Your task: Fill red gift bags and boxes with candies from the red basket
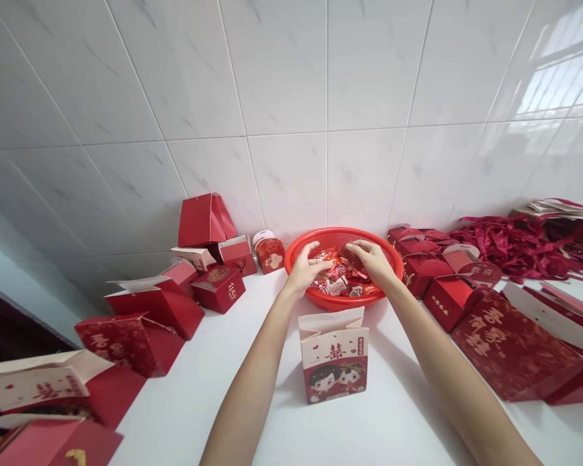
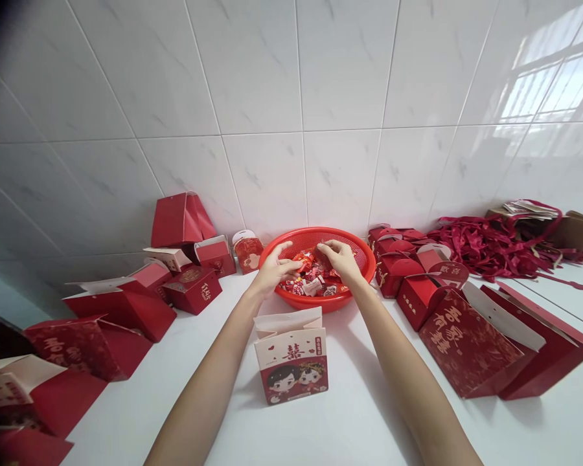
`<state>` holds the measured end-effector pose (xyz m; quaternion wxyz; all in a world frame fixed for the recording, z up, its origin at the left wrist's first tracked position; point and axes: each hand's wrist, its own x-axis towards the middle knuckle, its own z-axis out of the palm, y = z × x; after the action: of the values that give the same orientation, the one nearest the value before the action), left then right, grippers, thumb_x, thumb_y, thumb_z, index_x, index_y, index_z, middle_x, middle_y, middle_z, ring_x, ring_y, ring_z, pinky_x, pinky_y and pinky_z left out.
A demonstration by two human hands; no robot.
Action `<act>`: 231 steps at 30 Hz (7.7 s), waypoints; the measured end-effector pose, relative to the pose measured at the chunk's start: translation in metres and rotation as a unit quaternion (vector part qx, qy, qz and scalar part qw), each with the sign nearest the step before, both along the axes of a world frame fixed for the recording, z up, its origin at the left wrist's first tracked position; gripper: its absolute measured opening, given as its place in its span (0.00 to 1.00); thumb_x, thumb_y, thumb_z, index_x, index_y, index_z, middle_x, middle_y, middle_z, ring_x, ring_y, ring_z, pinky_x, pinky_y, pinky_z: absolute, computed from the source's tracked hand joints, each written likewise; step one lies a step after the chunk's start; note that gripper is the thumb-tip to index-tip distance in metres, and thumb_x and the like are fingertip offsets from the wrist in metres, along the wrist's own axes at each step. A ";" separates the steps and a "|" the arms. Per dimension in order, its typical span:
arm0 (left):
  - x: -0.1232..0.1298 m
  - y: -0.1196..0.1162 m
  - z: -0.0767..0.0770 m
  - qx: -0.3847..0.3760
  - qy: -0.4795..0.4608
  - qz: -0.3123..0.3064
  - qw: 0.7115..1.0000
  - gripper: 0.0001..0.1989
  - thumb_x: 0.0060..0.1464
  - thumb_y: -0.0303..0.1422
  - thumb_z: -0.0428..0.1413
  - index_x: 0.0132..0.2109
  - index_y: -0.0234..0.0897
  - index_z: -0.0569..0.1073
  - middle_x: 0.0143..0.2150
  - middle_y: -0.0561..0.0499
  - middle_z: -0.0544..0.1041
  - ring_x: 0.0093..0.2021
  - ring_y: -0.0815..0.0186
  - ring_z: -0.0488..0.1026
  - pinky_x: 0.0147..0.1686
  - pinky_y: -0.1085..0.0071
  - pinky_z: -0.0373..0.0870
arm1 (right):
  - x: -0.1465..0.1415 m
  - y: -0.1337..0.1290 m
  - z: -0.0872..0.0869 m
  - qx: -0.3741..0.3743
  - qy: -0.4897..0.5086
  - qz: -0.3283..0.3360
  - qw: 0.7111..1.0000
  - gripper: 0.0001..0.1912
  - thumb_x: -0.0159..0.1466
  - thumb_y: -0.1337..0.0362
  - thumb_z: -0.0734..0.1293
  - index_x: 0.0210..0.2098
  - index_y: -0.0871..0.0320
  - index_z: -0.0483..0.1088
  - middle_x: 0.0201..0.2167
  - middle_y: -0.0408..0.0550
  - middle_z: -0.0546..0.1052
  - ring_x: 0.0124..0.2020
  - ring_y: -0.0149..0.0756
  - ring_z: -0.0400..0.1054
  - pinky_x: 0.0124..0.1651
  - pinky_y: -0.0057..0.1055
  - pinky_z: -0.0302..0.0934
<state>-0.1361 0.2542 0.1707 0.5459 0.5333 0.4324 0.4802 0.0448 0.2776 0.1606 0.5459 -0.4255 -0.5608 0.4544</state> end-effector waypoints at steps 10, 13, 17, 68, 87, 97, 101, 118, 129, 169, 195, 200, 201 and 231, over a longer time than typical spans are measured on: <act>0.003 0.005 -0.004 0.011 -0.015 -0.005 1.000 0.19 0.53 0.27 0.61 0.52 0.32 0.75 0.33 0.51 0.78 0.26 0.70 0.74 0.33 0.71 0.74 | 0.004 -0.001 -0.002 0.048 -0.022 0.071 0.996 0.26 0.49 0.46 0.76 0.40 0.56 0.75 0.41 0.49 0.80 0.42 0.41 0.74 0.43 0.35 0.69; 0.001 0.003 -0.001 -0.001 0.002 -0.022 1.000 0.19 0.53 0.27 0.60 0.53 0.34 0.74 0.34 0.52 0.78 0.27 0.71 0.75 0.32 0.73 0.73 | 0.003 -0.006 -0.001 0.065 -0.045 0.091 0.993 0.24 0.51 0.49 0.75 0.43 0.56 0.75 0.40 0.49 0.81 0.42 0.41 0.75 0.44 0.35 0.69; 0.000 0.002 0.000 0.027 0.035 -0.064 0.997 0.14 0.49 0.28 0.64 0.45 0.32 0.77 0.32 0.52 0.78 0.27 0.72 0.72 0.29 0.75 0.71 | 0.003 -0.011 0.000 0.091 -0.078 0.103 0.987 0.21 0.56 0.51 0.73 0.44 0.57 0.75 0.37 0.48 0.80 0.39 0.39 0.75 0.42 0.33 0.69; -0.006 0.005 -0.004 -0.030 -0.136 -0.054 0.989 0.12 0.52 0.35 0.65 0.36 0.33 0.71 0.36 0.49 0.80 0.36 0.64 0.79 0.44 0.64 0.78 | 0.031 0.009 -0.002 -0.047 -0.179 0.163 0.969 0.19 0.46 0.52 0.77 0.26 0.57 0.69 0.18 0.39 0.72 0.20 0.30 0.66 0.25 0.28 0.62; -0.006 0.009 -0.007 -0.004 -0.157 -0.025 0.987 0.13 0.48 0.34 0.67 0.33 0.34 0.71 0.33 0.51 0.79 0.32 0.66 0.78 0.40 0.67 0.77 | -0.003 0.017 -0.011 -0.004 -0.553 0.225 0.802 0.12 0.57 0.55 0.71 0.28 0.58 0.74 0.25 0.46 0.75 0.29 0.36 0.67 0.33 0.30 0.59; -0.008 0.009 -0.010 0.011 -0.180 -0.034 0.983 0.13 0.48 0.35 0.67 0.34 0.33 0.72 0.34 0.50 0.79 0.33 0.65 0.77 0.43 0.63 0.76 | -0.010 0.008 -0.011 0.054 -0.447 0.050 0.892 0.16 0.48 0.70 0.72 0.37 0.58 0.72 0.31 0.45 0.77 0.34 0.40 0.71 0.37 0.31 0.64; -0.008 0.010 -0.009 0.029 -0.203 -0.020 0.978 0.14 0.47 0.37 0.67 0.36 0.34 0.74 0.35 0.50 0.79 0.35 0.65 0.77 0.44 0.63 0.76 | 0.009 -0.003 0.002 0.041 -0.326 -0.025 0.944 0.15 0.54 0.62 0.71 0.40 0.58 0.69 0.28 0.44 0.76 0.28 0.37 0.71 0.31 0.31 0.64; -0.035 -0.036 0.053 0.173 -0.060 -0.050 0.982 0.23 0.49 0.49 0.65 0.42 0.34 0.72 0.39 0.47 0.79 0.40 0.61 0.78 0.38 0.69 0.76 | 0.004 -0.139 0.074 0.244 -0.378 0.153 0.880 0.12 0.63 0.64 0.68 0.47 0.53 0.71 0.42 0.47 0.79 0.40 0.38 0.73 0.42 0.33 0.66; -0.046 -0.074 0.077 0.224 -0.030 -0.052 0.973 0.18 0.52 0.45 0.64 0.39 0.36 0.73 0.32 0.53 0.76 0.32 0.67 0.75 0.33 0.73 0.73 | -0.004 -0.144 0.065 0.266 -0.483 0.103 0.828 0.09 0.65 0.69 0.65 0.45 0.54 0.70 0.38 0.48 0.76 0.35 0.36 0.69 0.36 0.30 0.60; -0.038 -0.094 0.078 0.270 0.341 -0.154 0.887 0.14 0.59 0.40 0.55 0.29 0.37 0.66 0.27 0.54 0.68 0.29 0.67 0.65 0.28 0.71 0.59 | 0.001 -0.126 0.061 0.135 -0.447 0.194 0.863 0.01 0.59 0.66 0.69 0.31 0.57 0.73 0.32 0.44 0.80 0.32 0.36 0.71 0.34 0.29 0.61; -0.044 -0.092 0.077 0.215 0.471 -0.194 0.833 0.14 0.54 0.34 0.56 0.47 0.40 0.80 0.40 0.50 0.81 0.37 0.62 0.76 0.34 0.71 0.67 | 0.003 -0.127 0.061 0.128 -0.467 0.192 0.853 0.16 0.59 0.66 0.70 0.48 0.57 0.75 0.46 0.50 0.80 0.42 0.41 0.74 0.40 0.31 0.64; -0.049 -0.095 0.085 0.236 0.526 -0.137 0.806 0.17 0.54 0.38 0.58 0.50 0.43 0.79 0.48 0.48 0.78 0.51 0.57 0.72 0.49 0.64 0.66 | 0.003 -0.127 0.060 0.150 -0.493 0.194 0.835 0.10 0.63 0.66 0.67 0.45 0.57 0.73 0.44 0.48 0.79 0.39 0.39 0.73 0.37 0.31 0.62; -0.050 -0.095 0.085 0.237 0.528 -0.141 0.803 0.19 0.53 0.39 0.59 0.52 0.44 0.78 0.51 0.49 0.77 0.53 0.56 0.70 0.52 0.64 0.65 | 0.003 -0.127 0.060 0.157 -0.495 0.192 0.833 0.09 0.63 0.66 0.67 0.44 0.57 0.72 0.43 0.48 0.79 0.39 0.38 0.73 0.37 0.31 0.62; -0.048 -0.092 0.083 0.185 0.477 -0.244 0.824 0.20 0.52 0.45 0.58 0.49 0.41 0.75 0.45 0.49 0.79 0.46 0.59 0.74 0.40 0.70 0.69 | 0.023 -0.159 0.056 0.163 -0.589 0.117 0.783 0.10 0.66 0.68 0.59 0.32 0.57 0.69 0.26 0.45 0.73 0.25 0.32 0.63 0.29 0.28 0.51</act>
<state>-0.1843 0.1619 0.2536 0.2621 0.8749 0.3978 0.0875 0.0679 0.1188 0.2165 0.1137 -0.4461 -0.8844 0.0772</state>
